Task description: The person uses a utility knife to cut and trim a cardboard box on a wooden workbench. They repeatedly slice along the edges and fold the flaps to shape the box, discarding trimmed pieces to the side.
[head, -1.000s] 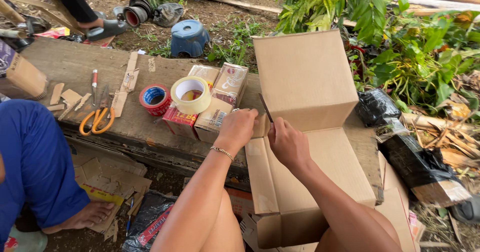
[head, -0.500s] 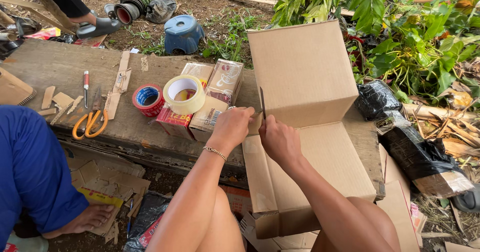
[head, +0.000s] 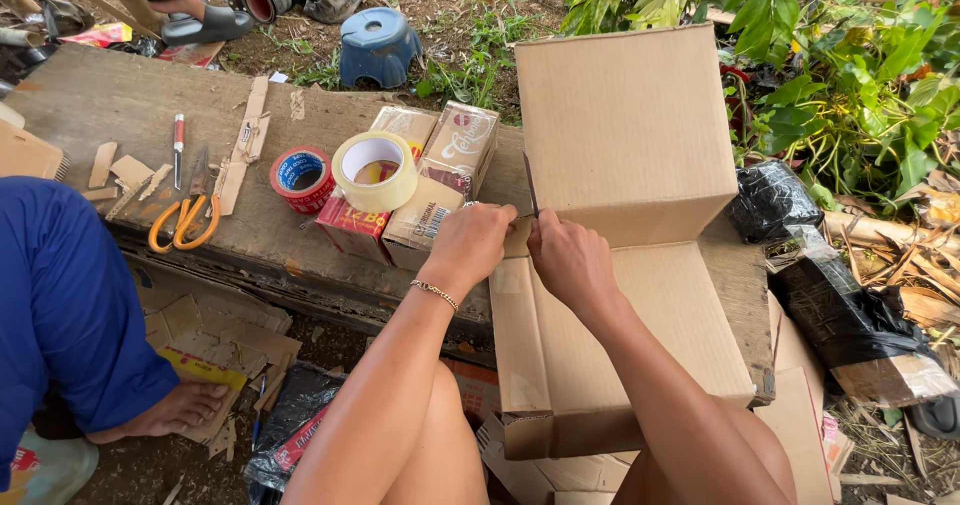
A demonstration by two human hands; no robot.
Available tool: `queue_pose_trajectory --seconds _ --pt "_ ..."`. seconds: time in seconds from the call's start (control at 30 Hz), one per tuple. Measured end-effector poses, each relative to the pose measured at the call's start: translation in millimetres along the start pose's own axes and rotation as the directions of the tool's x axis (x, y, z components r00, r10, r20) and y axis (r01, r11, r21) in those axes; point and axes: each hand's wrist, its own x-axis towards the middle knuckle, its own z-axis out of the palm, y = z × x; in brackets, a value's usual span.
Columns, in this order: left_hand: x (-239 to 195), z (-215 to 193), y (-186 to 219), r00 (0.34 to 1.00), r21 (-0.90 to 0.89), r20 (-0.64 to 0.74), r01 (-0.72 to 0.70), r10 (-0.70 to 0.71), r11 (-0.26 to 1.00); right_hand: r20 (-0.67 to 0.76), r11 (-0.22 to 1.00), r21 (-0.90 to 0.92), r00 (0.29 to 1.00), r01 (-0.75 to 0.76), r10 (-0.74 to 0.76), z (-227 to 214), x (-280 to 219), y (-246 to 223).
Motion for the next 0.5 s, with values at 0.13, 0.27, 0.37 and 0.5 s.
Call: queue_pose_trajectory --seconds 0.13,0.27,0.37,0.5 --pt "1.1 -0.8 1.3 0.999 -0.025 0.029 0.037 -0.037 0.999 -0.006 0.998 0.059 1.0 0.0 0.001 5.6 -2.8 2.1" --pt "0.3 -1.1 0.8 1.0 -0.032 0.014 0.028 -0.028 0.999 -0.012 0.998 0.066 1.0 -0.002 0.003 15.8 -6.9 6.8" --pt "0.6 -0.5 0.5 0.998 -0.057 0.018 0.06 -0.059 0.997 0.023 0.998 0.057 1.0 -0.002 0.001 22.1 -13.6 9.9" --pt "3.3 -4.0 0.9 0.998 -0.067 0.002 0.07 -0.07 0.995 0.05 0.997 0.071 0.999 -0.01 0.006 20.3 -20.4 11.3"
